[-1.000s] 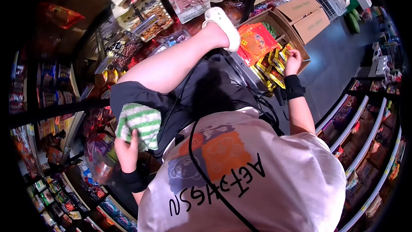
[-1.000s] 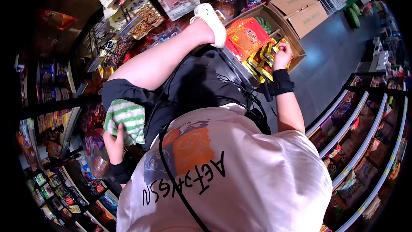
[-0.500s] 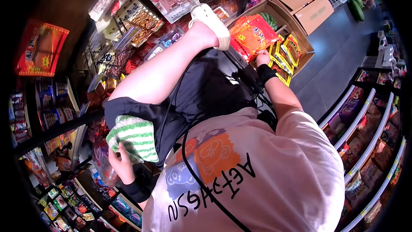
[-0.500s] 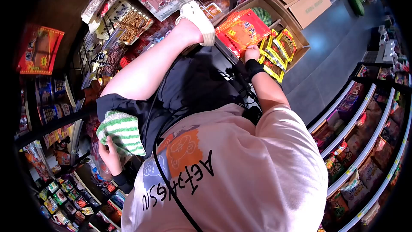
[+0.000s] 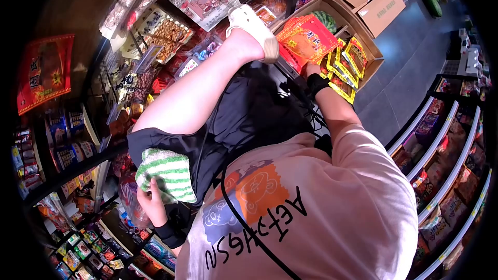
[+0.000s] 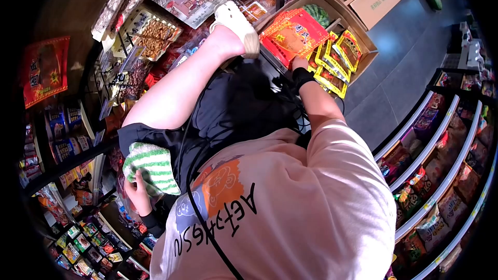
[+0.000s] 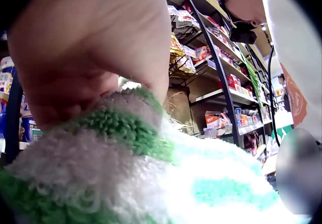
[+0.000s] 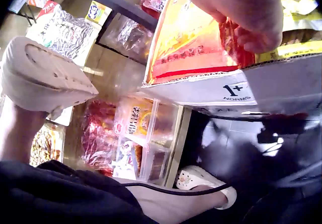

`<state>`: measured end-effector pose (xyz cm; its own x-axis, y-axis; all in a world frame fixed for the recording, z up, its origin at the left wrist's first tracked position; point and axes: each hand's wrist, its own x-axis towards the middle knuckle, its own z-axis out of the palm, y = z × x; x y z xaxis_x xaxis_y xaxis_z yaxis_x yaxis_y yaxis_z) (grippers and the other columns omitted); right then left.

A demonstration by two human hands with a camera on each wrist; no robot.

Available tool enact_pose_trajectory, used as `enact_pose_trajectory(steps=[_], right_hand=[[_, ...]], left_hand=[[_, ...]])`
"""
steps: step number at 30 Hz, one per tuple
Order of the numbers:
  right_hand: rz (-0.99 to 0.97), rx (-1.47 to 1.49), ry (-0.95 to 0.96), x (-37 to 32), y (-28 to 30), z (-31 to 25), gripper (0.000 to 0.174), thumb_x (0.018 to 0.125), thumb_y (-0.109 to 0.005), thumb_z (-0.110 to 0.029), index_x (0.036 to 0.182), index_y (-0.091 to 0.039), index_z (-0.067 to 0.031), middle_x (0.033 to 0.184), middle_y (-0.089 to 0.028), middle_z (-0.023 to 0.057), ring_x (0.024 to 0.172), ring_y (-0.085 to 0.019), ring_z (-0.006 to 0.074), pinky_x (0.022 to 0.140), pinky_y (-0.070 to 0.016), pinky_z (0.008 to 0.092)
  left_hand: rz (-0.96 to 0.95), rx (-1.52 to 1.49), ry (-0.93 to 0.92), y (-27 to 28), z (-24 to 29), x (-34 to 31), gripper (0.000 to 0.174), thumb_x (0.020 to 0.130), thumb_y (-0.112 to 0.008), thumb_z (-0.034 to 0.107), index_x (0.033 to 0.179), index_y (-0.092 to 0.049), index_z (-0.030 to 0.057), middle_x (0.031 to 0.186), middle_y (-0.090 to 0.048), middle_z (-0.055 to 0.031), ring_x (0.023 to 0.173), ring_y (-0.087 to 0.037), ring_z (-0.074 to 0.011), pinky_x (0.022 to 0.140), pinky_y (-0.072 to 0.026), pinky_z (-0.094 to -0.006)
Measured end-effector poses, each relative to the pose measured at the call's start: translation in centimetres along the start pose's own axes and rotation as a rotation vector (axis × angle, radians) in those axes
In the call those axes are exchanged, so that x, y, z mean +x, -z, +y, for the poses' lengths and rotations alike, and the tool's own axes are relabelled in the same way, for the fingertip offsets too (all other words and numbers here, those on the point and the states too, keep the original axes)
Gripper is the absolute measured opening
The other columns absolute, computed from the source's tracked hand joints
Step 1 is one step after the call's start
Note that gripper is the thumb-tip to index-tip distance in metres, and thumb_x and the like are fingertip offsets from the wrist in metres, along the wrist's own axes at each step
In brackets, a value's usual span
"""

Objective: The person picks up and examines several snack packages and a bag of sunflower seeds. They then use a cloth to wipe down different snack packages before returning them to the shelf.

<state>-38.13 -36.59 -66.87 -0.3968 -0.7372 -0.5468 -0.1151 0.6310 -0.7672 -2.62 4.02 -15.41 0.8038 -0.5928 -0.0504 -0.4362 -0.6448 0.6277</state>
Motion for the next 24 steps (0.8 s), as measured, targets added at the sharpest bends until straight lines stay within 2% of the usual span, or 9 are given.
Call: enact_pose_trajectory(steps=[4, 7, 9, 10, 13, 19, 21, 22, 24], right_hand=[[-0.035, -0.081, 0.262, -2.6, 2.0, -2.7, 0.023, 0.089, -0.054, -0.026, 0.086, -0.056, -0.003, 0.065, -0.058, 0.0093, 0.054, -0.056, 0.0221, 0.049, -0.0457, 0.0386], [-0.407, 0.409, 0.152, -3.5, 4.5, -4.6, 0.025, 0.089, -0.056, -0.027, 0.079, -0.055, -0.0042, 0.066, -0.055, 0.0044, 0.055, -0.051, 0.0181, 0.053, -0.0416, 0.0333], [-0.369, 0.417, 0.061, -8.8, 7.1, -10.6, 0.017, 0.09, -0.051, -0.021, 0.08, -0.053, -0.007, 0.068, -0.052, -0.0003, 0.057, -0.045, 0.0121, 0.055, -0.0391, 0.0277], [-0.397, 0.4, 0.093, -10.4, 8.8, -12.9, 0.016, 0.09, -0.05, -0.019, 0.082, -0.054, -0.0065, 0.071, -0.053, 0.0006, 0.061, -0.047, 0.0122, 0.059, -0.0404, 0.0271], [-0.424, 0.407, 0.421, -11.3, 11.8, -16.2, 0.015, 0.089, -0.049, -0.019, 0.096, -0.056, -0.0074, 0.09, -0.06, 0.0034, 0.08, -0.057, 0.0139, 0.074, -0.0459, 0.0264], [-0.658, 0.88, 0.257, -26.7, 17.4, -28.3, 0.028, 0.091, -0.044, -0.021, 0.11, -0.051, -0.0012, 0.107, -0.061, 0.0098, 0.101, -0.059, 0.0203, 0.09, -0.0464, 0.0344], [-0.753, 0.925, 0.182, -31.0, 16.5, -30.4, 0.034, 0.091, -0.04, -0.018, 0.122, -0.046, -0.004, 0.114, -0.058, 0.0086, 0.106, -0.056, 0.0196, 0.094, -0.0438, 0.0345], [-0.828, 0.866, 0.308, -34.5, 15.8, -30.9, 0.035, 0.09, -0.04, -0.017, 0.123, -0.045, -0.0047, 0.116, -0.057, 0.0094, 0.108, -0.055, 0.0207, 0.094, -0.0437, 0.0356], [-1.118, 0.897, 0.086, -36.8, 13.2, -31.2, 0.037, 0.09, -0.041, -0.018, 0.124, -0.044, -0.0035, 0.119, -0.056, 0.0105, 0.109, -0.055, 0.022, 0.095, -0.0431, 0.0367]], left_hand=[[-0.064, -0.005, 0.055, 0.8, 0.2, -0.4, 0.03, 0.089, -0.059, 0.022, 0.109, -0.058, 0.0, 0.091, -0.063, -0.0097, 0.081, -0.057, -0.0136, 0.07, -0.0442, -0.026], [-0.016, -0.2, 0.126, 0.7, -1.3, -0.2, 0.032, 0.09, -0.057, 0.026, 0.111, -0.059, 0.0009, 0.092, -0.063, -0.0097, 0.082, -0.057, -0.0128, 0.071, -0.0446, -0.0256], [0.121, -0.499, 0.162, 0.3, -3.3, 0.1, 0.036, 0.092, -0.052, 0.031, 0.111, -0.059, 0.001, 0.095, -0.063, -0.011, 0.085, -0.058, -0.0141, 0.074, -0.0457, -0.0268], [-0.29, -0.537, -0.256, 0.9, 0.9, 1.0, 0.048, 0.092, -0.045, 0.044, 0.112, -0.058, 0.0014, 0.105, -0.062, -0.0158, 0.093, -0.059, -0.0188, 0.08, -0.0474, -0.0311], [-0.044, -0.493, -0.294, 1.3, 0.5, 0.6, 0.043, 0.092, -0.047, 0.036, 0.114, -0.057, 0.0, 0.108, -0.061, -0.0157, 0.096, -0.059, -0.0196, 0.083, -0.0465, -0.0317], [0.575, -0.785, -0.382, 1.4, -1.1, 1.2, 0.035, 0.091, -0.052, 0.02, 0.117, -0.055, -0.0028, 0.114, -0.06, -0.0157, 0.101, -0.058, -0.0212, 0.089, -0.0447, -0.0328], [0.61, -0.779, -0.523, 1.0, 0.8, 1.8, 0.033, 0.091, -0.053, 0.015, 0.118, -0.055, -0.0037, 0.117, -0.059, -0.0156, 0.103, -0.058, -0.0217, 0.091, -0.0441, -0.0332], [0.596, -0.69, -0.595, 0.7, 2.5, 2.0, 0.033, 0.089, -0.055, 0.015, 0.117, -0.056, -0.002, 0.116, -0.059, -0.0153, 0.104, -0.057, -0.0234, 0.092, -0.0433, -0.0345], [0.443, -0.345, -0.768, -0.2, 7.3, 2.0, 0.032, 0.085, -0.057, 0.016, 0.114, -0.058, 0.0014, 0.114, -0.059, -0.0145, 0.104, -0.057, -0.0268, 0.094, -0.0416, -0.0371]])
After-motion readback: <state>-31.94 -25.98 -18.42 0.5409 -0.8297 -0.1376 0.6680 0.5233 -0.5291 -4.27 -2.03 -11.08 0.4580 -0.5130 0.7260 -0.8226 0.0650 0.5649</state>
